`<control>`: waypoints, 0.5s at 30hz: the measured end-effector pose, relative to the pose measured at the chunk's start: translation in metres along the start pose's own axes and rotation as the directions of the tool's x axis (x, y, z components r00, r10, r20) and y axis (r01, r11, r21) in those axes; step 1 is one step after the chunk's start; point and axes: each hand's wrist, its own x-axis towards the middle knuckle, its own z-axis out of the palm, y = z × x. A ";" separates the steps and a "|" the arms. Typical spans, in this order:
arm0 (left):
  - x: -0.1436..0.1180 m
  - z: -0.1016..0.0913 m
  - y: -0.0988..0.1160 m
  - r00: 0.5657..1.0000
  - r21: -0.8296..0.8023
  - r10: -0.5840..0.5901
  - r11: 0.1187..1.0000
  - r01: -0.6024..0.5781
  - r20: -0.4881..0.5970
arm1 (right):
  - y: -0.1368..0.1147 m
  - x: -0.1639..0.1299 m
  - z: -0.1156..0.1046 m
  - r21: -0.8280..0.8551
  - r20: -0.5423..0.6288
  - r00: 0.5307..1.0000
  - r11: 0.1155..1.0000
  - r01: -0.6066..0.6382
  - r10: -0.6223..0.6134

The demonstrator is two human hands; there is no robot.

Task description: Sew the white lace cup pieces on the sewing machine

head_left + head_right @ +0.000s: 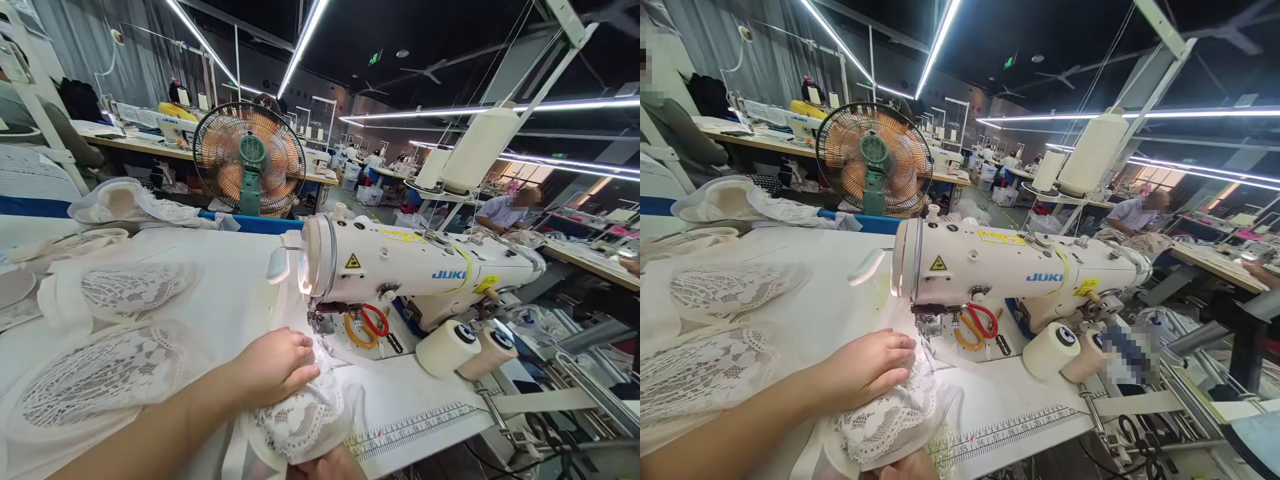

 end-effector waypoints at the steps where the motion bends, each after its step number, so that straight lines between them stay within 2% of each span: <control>1: 0.001 0.000 -0.001 1.000 0.003 -0.003 1.000 0.003 -0.003 | 0.001 0.004 -0.003 -0.006 0.012 1.000 1.000 0.000 0.000; 6: 0.003 -0.004 0.003 0.998 0.006 -0.062 0.998 0.062 -0.004 | 0.004 0.010 -0.011 -0.006 0.054 0.999 1.000 -0.003 0.004; 10: 0.004 -0.007 0.011 0.994 0.046 -0.105 0.993 0.106 -0.010 | 0.009 0.017 -0.009 0.018 0.115 0.992 0.998 -0.061 0.059; 15: 0.007 -0.006 0.015 0.988 0.145 -0.149 0.979 0.142 0.038 | 0.007 0.019 -0.001 0.280 0.107 0.985 0.947 -0.158 0.133</control>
